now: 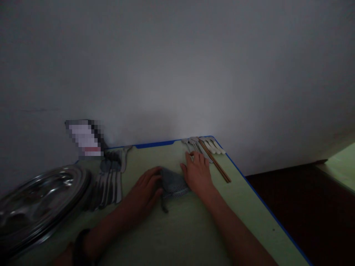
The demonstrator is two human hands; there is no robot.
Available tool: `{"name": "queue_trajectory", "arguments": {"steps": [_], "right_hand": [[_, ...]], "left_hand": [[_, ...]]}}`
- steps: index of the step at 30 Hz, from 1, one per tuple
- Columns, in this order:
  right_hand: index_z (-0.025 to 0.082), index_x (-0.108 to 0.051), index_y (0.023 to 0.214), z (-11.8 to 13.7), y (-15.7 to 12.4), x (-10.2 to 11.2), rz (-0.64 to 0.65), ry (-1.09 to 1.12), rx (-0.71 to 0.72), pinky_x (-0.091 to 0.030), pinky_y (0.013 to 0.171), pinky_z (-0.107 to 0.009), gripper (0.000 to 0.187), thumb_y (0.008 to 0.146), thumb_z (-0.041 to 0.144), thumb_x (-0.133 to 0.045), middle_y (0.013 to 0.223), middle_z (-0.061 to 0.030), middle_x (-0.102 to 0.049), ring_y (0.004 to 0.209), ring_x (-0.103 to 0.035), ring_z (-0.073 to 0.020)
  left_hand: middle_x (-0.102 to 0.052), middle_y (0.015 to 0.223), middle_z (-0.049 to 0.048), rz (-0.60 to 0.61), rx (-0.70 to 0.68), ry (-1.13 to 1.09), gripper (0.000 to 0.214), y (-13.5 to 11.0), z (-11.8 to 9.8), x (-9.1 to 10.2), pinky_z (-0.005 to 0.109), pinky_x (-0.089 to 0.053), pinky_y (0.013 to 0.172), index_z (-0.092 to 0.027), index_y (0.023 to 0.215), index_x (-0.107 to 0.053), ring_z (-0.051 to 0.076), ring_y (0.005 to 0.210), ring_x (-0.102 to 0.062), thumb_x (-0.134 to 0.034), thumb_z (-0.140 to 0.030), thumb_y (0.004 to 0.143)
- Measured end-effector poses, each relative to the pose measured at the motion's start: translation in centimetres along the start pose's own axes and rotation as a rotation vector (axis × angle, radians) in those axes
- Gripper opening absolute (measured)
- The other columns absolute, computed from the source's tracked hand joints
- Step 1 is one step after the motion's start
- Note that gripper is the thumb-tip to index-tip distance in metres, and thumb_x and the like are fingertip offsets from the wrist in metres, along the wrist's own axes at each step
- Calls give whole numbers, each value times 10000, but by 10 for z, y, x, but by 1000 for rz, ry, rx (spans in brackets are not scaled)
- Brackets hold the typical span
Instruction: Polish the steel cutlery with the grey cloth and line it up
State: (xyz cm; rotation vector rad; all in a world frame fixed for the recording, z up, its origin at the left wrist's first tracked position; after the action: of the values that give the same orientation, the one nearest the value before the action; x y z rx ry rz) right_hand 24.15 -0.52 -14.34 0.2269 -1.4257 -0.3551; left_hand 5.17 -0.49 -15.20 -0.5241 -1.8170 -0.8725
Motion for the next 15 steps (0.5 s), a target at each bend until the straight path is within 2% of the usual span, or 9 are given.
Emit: {"name": "queue_trajectory", "arguments": {"steps": [3,6,8,9,12,15], "right_hand": [[190,-490,1224,17,-8,3,121,258,196,-338,903,-383,434,883,415,-342,1137,-119,-498,1049,-439,-240],[235,-456,1260,31,-18,0,267,417,337,-342,923,-379,505,830,498,-415,1151,-106,-477,1042,-445,-227],[250,-413,1294,34,-21,-3,311,427,359,-329,938,-402,611,759,526,-513,1172,-106,-455,1054,-433,-243],[253,-392,1309,34,-22,-4,320,423,363,-319,948,-411,657,731,524,-548,1184,-106,-446,1065,-424,-249],[255,-341,1341,28,-22,-4,366,435,386,-300,971,-408,765,676,526,-606,1223,-104,-432,1107,-400,-256],[263,-285,1365,16,-20,0,456,459,416,-289,991,-399,938,564,511,-705,1282,-98,-405,1162,-375,-267]], "left_hand": [[-397,1320,154,-120,156,124,265,4,17,11,450,-309,1041,-133,1125,-452,261,1256,-338,-377,-213,884],[-330,1371,220,-115,324,290,351,10,38,19,493,-288,1026,-83,1163,-442,333,1288,-277,-418,-239,849],[-283,1403,248,-28,473,400,435,16,52,18,506,-226,1041,-56,1197,-427,361,1312,-214,-437,-296,836],[-288,1389,282,-21,519,416,468,19,58,17,519,-190,1045,-19,1197,-426,383,1305,-220,-449,-301,824],[-331,1335,342,-11,608,434,509,30,73,11,550,-185,1017,40,1165,-446,439,1265,-269,-453,-325,810],[-427,1266,327,5,664,447,449,38,81,5,564,-224,979,10,1100,-499,441,1210,-361,-430,-334,819]]}}
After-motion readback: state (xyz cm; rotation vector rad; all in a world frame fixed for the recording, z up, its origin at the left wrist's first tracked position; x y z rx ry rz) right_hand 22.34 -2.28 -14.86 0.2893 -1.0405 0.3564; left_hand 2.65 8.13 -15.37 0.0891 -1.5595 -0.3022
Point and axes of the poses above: each hand's wrist, its own y-axis towards the middle knuckle, its own x-axis out of the back of the hand, z = x × y, the point moved 3 cm from there along y, towards the middle knuckle
